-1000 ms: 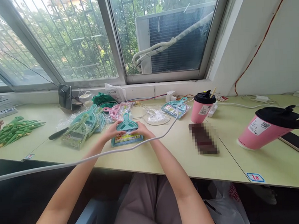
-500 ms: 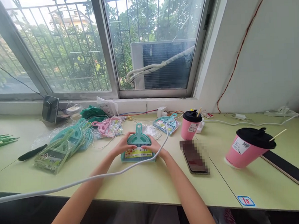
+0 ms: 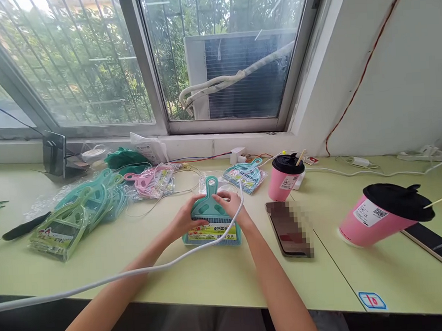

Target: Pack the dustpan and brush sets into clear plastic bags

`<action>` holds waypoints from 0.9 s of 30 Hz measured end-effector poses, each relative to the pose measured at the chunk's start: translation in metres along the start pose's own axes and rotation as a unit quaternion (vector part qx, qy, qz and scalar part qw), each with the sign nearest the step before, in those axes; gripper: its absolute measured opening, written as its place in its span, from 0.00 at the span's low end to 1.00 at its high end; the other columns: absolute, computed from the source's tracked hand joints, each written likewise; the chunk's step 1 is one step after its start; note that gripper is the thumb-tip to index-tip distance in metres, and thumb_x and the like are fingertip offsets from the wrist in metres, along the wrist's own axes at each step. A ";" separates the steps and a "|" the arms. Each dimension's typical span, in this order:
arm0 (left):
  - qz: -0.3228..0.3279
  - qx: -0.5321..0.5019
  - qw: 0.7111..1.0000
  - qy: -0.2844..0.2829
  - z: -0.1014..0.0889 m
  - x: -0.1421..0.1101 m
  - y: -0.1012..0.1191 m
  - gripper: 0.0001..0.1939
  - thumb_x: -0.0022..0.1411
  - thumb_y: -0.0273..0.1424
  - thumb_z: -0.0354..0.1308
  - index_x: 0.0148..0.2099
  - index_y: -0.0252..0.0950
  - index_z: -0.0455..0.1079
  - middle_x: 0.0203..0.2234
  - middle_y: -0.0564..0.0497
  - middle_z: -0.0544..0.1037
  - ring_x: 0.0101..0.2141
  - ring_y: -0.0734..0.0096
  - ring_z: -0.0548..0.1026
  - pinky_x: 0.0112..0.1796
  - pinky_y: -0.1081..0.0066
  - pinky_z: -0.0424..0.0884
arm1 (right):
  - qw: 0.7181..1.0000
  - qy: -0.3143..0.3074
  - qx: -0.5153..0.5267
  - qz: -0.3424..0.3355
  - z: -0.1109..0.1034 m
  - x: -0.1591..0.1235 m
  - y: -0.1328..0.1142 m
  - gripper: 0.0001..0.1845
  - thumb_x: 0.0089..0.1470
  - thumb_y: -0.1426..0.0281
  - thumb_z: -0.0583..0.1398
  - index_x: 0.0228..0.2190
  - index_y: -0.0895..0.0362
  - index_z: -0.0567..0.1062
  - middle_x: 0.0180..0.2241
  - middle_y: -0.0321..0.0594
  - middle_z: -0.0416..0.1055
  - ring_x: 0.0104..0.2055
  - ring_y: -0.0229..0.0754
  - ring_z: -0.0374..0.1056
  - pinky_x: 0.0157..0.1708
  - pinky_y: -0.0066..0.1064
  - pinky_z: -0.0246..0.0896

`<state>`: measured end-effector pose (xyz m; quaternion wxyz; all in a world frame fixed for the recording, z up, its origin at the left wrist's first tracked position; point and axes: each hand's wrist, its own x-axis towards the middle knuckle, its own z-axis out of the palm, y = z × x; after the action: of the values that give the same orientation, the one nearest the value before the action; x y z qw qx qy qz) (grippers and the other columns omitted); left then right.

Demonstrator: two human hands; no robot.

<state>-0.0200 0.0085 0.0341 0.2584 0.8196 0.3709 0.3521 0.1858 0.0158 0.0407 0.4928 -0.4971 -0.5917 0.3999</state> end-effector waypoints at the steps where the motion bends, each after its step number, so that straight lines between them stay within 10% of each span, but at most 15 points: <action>1: 0.001 0.006 1.000 0.001 0.001 -0.001 0.001 0.39 0.48 0.34 0.69 0.61 0.42 0.58 0.54 0.45 0.70 0.52 0.55 0.69 0.50 0.60 0.67 | 1.000 0.004 -0.001 0.002 -0.001 0.000 0.000 0.26 0.43 0.47 0.64 0.31 0.57 0.79 0.34 0.43 0.77 0.39 0.48 0.72 0.38 0.36 0.68; 20: -0.023 -0.023 0.999 -0.011 0.006 -0.004 0.011 0.36 0.51 0.33 0.67 0.60 0.41 0.58 0.52 0.45 0.71 0.50 0.56 0.71 0.48 0.62 0.69 | 0.988 0.086 -0.117 0.053 0.004 -0.008 -0.004 0.20 0.44 0.50 0.63 0.26 0.55 0.80 0.29 0.41 0.78 0.34 0.47 0.73 0.35 0.34 0.65; 27: -0.031 -0.029 0.999 -0.007 0.003 -0.003 0.012 0.35 0.48 0.31 0.68 0.58 0.41 0.60 0.50 0.46 0.72 0.48 0.57 0.72 0.47 0.62 0.69 | 0.993 -0.009 0.058 0.102 -0.014 -0.001 0.001 0.34 0.46 0.40 0.57 0.42 0.55 0.75 0.34 0.44 0.77 0.36 0.48 0.73 0.33 0.34 0.67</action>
<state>-0.0141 -0.0014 0.0391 0.2953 0.8022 0.3843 0.3486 0.1996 0.0148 0.0419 0.4721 -0.5220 -0.5179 0.4863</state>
